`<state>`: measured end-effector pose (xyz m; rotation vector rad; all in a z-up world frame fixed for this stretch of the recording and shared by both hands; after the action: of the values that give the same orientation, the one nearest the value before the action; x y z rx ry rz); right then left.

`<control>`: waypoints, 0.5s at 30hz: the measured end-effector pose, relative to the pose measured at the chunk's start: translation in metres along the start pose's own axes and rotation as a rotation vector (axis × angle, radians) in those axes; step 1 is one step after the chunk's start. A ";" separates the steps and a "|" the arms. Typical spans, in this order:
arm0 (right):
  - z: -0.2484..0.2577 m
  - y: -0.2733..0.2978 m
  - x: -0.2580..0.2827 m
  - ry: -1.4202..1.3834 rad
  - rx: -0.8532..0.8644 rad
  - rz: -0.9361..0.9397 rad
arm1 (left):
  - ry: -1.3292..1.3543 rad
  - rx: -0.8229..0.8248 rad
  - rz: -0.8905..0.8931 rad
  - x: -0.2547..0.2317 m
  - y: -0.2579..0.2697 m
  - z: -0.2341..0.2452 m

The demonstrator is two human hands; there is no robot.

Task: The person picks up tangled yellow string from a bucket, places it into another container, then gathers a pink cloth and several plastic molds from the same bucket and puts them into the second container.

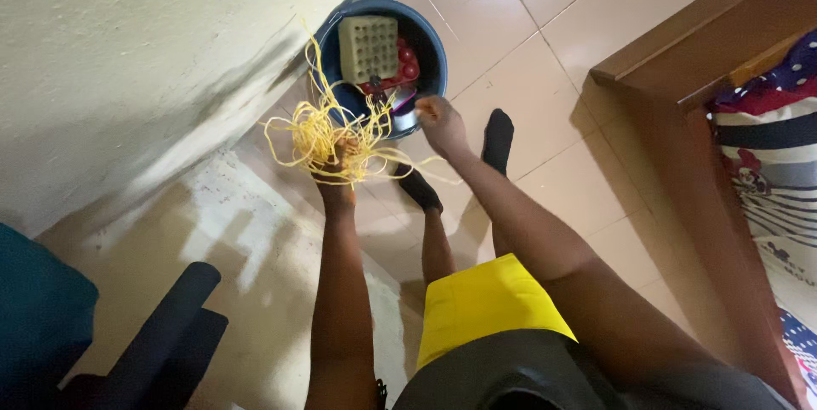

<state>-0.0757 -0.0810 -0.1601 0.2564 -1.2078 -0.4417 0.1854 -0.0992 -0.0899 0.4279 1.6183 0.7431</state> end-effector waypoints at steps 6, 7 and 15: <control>-0.054 -0.028 -0.035 0.108 0.298 0.287 | 0.121 0.064 0.023 -0.024 0.033 -0.008; -0.064 -0.032 -0.037 0.106 0.291 0.287 | 0.117 0.069 0.022 -0.032 0.038 -0.013; -0.122 -0.006 -0.044 0.138 0.488 0.569 | 0.076 -0.029 0.020 -0.070 0.068 -0.010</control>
<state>0.0252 -0.0707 -0.2412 0.3373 -1.1790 0.3669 0.1800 -0.0975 0.0083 0.3992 1.6739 0.8053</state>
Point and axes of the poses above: each hand's wrist, its own y-axis away from the middle knuckle, its own z-axis out of the back of the hand, x = y × z, the point moved 6 cm from there along -y, towards the middle knuckle, and after that the axes turned 14 degrees about z, right-handed, at the moved point
